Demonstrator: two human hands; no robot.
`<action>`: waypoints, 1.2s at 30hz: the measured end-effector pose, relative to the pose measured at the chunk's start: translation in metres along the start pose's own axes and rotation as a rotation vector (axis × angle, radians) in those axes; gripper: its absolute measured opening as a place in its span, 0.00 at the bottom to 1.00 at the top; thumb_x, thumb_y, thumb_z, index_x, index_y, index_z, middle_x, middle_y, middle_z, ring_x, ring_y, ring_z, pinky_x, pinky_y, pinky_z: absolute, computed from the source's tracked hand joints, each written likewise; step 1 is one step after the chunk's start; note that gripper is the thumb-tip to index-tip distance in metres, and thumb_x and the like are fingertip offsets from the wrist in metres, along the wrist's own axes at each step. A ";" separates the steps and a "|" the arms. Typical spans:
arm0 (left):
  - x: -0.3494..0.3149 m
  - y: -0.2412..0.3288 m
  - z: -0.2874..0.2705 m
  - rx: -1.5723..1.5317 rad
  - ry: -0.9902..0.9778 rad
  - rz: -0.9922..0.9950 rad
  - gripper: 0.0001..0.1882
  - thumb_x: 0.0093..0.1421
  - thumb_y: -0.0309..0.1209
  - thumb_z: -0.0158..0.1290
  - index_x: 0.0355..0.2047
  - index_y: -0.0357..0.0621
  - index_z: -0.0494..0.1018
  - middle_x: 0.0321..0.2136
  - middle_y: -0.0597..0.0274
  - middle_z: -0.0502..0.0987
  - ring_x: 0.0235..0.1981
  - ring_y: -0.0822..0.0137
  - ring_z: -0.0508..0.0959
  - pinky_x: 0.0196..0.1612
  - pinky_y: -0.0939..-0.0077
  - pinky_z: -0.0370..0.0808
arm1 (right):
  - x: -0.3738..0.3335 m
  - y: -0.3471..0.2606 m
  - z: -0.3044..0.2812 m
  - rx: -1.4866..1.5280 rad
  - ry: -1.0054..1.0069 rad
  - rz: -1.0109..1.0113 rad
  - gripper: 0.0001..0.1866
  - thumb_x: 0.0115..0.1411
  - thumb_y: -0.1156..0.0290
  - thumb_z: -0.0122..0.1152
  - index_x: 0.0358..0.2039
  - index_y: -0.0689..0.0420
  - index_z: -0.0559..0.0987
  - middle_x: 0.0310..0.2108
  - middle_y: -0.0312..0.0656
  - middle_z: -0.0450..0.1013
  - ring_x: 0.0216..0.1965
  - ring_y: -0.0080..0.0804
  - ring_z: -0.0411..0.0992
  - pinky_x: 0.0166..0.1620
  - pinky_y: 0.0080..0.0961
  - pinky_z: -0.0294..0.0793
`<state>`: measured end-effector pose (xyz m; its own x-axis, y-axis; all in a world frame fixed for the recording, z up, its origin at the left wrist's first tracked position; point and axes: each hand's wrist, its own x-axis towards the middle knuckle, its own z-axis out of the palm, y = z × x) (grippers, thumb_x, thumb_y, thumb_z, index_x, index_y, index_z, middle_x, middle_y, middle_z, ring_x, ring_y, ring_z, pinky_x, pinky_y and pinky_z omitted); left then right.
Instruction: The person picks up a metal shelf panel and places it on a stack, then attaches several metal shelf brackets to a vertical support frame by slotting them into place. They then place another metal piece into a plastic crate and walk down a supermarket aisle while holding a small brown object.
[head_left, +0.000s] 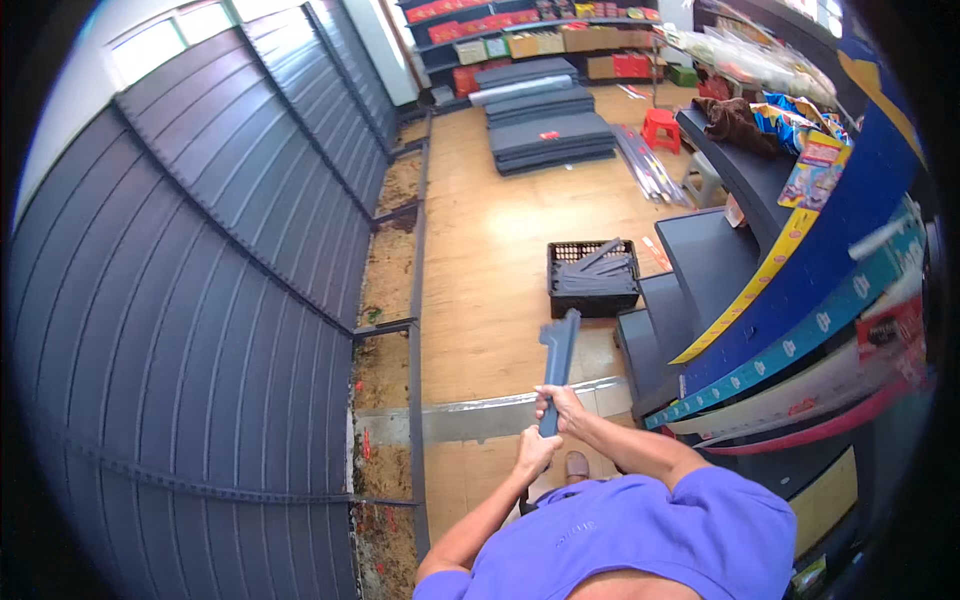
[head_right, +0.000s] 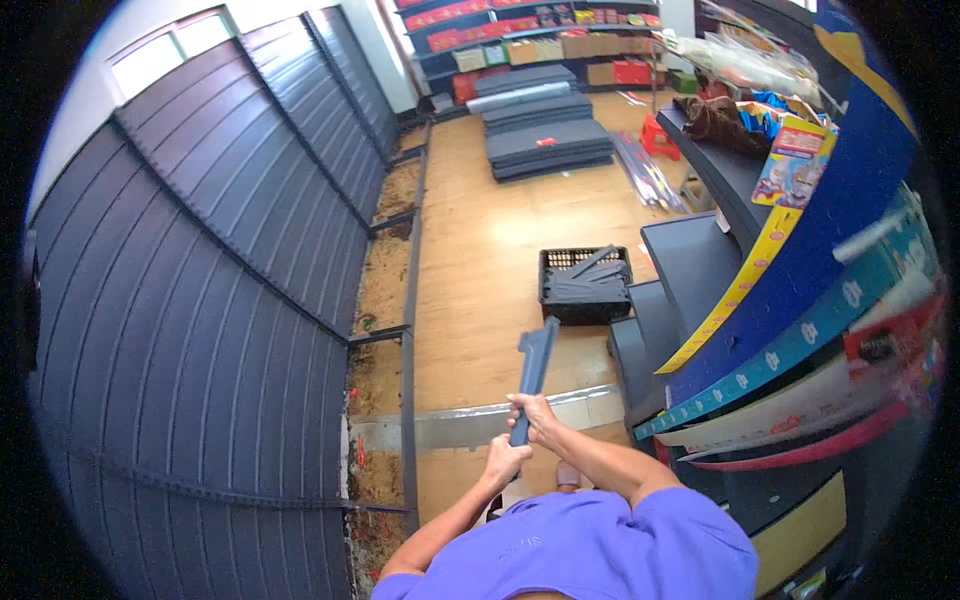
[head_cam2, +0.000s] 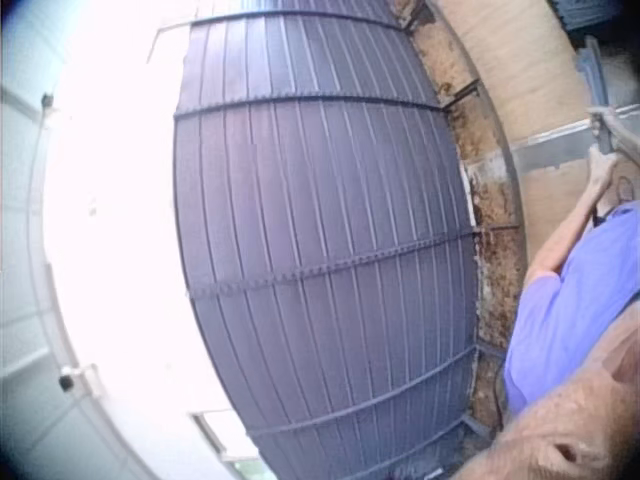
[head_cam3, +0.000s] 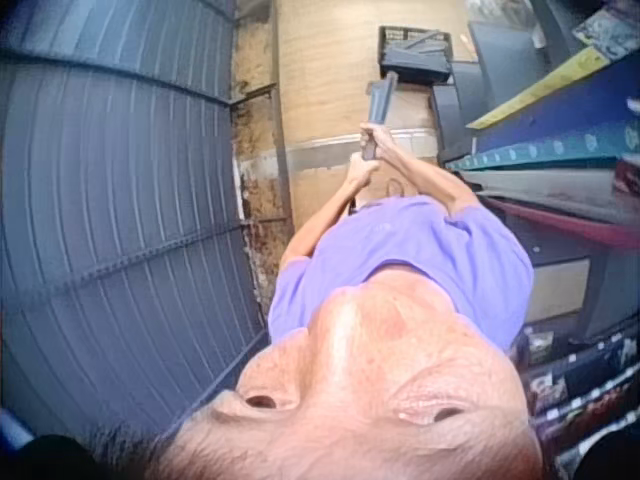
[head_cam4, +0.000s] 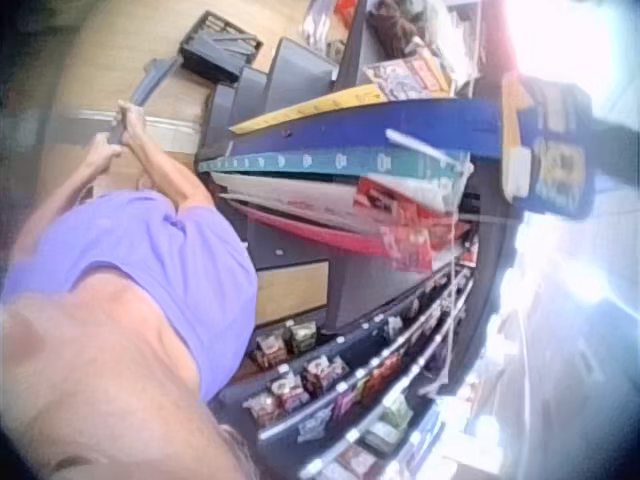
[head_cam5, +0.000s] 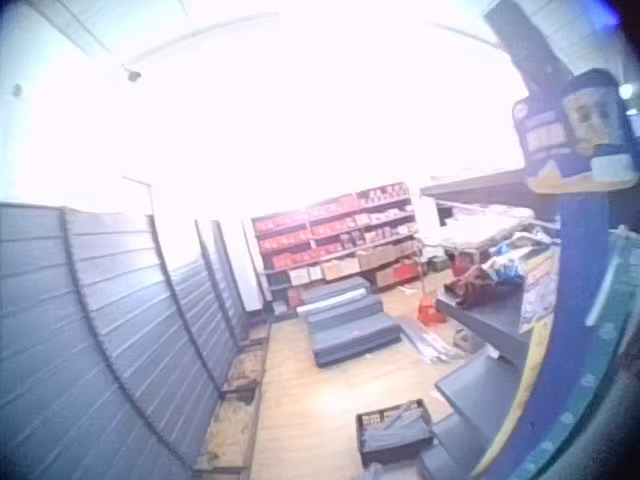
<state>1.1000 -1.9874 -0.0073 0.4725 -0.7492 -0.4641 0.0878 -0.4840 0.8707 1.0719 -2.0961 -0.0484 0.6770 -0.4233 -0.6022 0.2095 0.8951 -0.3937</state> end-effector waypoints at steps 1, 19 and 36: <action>0.017 0.023 -0.005 0.014 0.002 -0.009 0.07 0.33 0.26 0.47 0.14 0.38 0.61 0.09 0.65 0.63 0.06 0.74 0.63 0.09 0.79 0.61 | 0.011 -0.020 0.016 -0.011 0.019 -0.004 0.08 0.43 0.75 0.51 0.13 0.55 0.62 0.10 0.33 0.56 0.11 0.21 0.55 0.15 0.19 0.58; 0.360 -0.099 -0.225 0.683 -0.154 -0.091 0.15 0.43 0.35 0.45 0.14 0.30 0.67 0.09 0.49 0.67 0.11 0.63 0.70 0.18 0.71 0.67 | 0.226 -0.218 -0.014 -1.329 0.632 0.122 0.07 0.37 0.72 0.52 0.12 0.63 0.68 0.11 0.45 0.65 0.12 0.33 0.65 0.14 0.29 0.62; 0.419 -0.009 -0.203 0.240 0.026 -0.530 0.14 0.48 0.28 0.40 0.33 0.31 0.65 0.18 0.57 0.69 0.12 0.68 0.70 0.12 0.80 0.67 | 0.304 -0.317 -0.088 -2.200 0.349 0.397 0.14 0.36 0.70 0.54 0.28 0.57 0.72 0.30 0.41 0.69 0.33 0.32 0.68 0.34 0.26 0.67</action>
<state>1.4753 -2.2053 -0.1767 0.4398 -0.3670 -0.8197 0.1187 -0.8809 0.4581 1.1497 -2.5207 -0.1679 0.3120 -0.5405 -0.7814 -0.8805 -0.4734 -0.0242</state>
